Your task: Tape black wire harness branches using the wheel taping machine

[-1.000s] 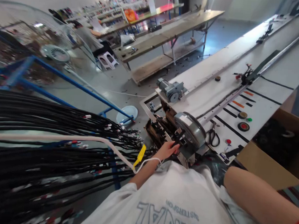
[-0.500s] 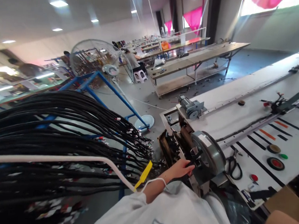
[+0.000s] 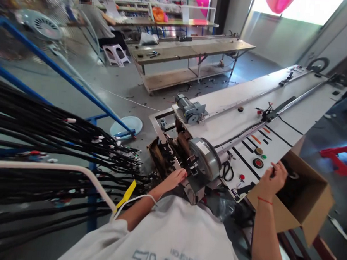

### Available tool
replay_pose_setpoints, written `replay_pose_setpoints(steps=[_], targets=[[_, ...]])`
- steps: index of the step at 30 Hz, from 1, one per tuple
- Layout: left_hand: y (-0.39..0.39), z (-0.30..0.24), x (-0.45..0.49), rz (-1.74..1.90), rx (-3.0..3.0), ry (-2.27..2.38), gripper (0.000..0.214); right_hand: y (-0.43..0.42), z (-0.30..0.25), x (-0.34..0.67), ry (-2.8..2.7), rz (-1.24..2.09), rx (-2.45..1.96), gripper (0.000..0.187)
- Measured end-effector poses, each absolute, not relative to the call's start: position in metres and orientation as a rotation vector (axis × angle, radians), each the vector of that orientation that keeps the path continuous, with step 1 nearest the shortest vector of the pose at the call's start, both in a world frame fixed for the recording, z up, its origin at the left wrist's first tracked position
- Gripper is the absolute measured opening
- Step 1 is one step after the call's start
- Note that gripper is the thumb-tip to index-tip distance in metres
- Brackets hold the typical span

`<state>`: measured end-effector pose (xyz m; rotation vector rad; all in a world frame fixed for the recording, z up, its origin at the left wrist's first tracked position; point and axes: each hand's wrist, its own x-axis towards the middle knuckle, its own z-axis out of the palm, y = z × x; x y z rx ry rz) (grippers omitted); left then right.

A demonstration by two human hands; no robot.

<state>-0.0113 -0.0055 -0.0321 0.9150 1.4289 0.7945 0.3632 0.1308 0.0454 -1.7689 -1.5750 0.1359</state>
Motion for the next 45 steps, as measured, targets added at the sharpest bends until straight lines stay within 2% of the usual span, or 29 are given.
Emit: replay_pose_setpoints(steps=[6,11,15,18,22,26,29,35,38,43,45], targets=[[-0.004,-0.027,-0.022,0.586,1.315,1.554,0.050,0.151,-0.006,0.375,-1.539,-0.005,-1.619,0.029],[-0.003,-0.028,-0.029,0.531,1.386,1.610,0.055,0.156,0.015,0.361,-1.595,0.006,-1.579,0.024],[0.001,-0.032,-0.033,0.475,1.382,1.598,0.057,0.094,0.044,0.291,-1.934,0.297,-0.972,0.023],[0.004,-0.029,-0.034,0.483,1.434,1.601,0.055,0.035,0.041,0.226,-2.172,0.707,-0.567,0.035],[0.009,-0.018,-0.036,0.523,1.458,1.624,0.050,0.019,0.004,0.158,-2.190,0.785,-0.952,0.043],[0.011,-0.010,-0.043,0.626,1.453,1.640,0.046,0.051,-0.030,0.124,-2.033,0.886,-1.346,0.023],[0.010,-0.009,-0.047,0.700,1.425,1.626,0.048,0.062,-0.041,0.120,-1.930,0.991,-1.344,0.003],[0.012,-0.008,-0.051,0.663,1.529,1.566,0.042,0.054,-0.045,0.134,-1.931,0.976,-1.141,0.003],[0.013,-0.009,-0.052,0.580,1.601,1.556,0.036,0.057,-0.038,0.132,-2.014,0.966,-1.162,0.009],[0.010,-0.016,-0.045,0.485,1.724,1.563,0.029,0.072,-0.014,0.121,-2.177,0.788,-1.085,0.040],[0.007,-0.014,-0.039,0.469,1.759,1.628,0.028,0.074,-0.006,0.115,-2.268,0.681,-1.111,0.046]])
